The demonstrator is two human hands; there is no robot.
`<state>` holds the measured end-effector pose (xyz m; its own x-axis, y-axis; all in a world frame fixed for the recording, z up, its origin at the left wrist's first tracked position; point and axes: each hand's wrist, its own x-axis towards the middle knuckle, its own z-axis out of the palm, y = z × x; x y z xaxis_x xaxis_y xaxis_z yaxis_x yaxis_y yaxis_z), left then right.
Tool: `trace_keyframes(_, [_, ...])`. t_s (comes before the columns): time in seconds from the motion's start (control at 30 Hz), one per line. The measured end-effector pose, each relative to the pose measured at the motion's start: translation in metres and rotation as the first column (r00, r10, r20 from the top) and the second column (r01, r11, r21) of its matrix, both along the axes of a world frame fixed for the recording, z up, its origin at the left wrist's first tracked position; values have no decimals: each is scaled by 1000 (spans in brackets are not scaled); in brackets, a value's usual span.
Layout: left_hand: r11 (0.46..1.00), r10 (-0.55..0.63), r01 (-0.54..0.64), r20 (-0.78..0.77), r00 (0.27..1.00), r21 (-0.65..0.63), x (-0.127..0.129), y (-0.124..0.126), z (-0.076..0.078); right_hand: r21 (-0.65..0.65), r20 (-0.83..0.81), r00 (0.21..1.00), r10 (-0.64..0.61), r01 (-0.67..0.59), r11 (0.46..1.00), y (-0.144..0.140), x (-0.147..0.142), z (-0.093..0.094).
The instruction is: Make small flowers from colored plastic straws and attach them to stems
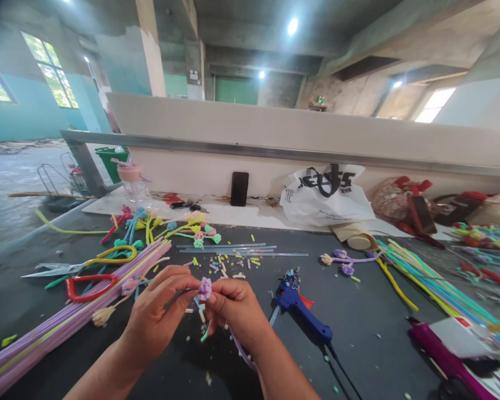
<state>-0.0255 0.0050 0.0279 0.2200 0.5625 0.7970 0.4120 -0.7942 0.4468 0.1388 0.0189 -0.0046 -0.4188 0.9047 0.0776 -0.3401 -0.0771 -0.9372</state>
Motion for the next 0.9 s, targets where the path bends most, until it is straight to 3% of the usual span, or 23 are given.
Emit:
trace_keyframes(0.27, [999,12,-9,-68,998,41,0,-1,-2,64,38,998,-41,39,997,0,0,1])
trace_keyframes(0.47, [991,75,-74,-7,997,110,3,-3,-6,41,29,998,-56,55,998,0,-1,-1])
trace_keyframes(0.7, [985,153,-154,15,988,83,5,-2,-10,25,7,998,-66,66,997,-1,-4,2])
trace_keyframes(0.9, [998,53,-55,-31,998,-38,2,2,-1,52,0,998,-68,68,996,0,-3,0])
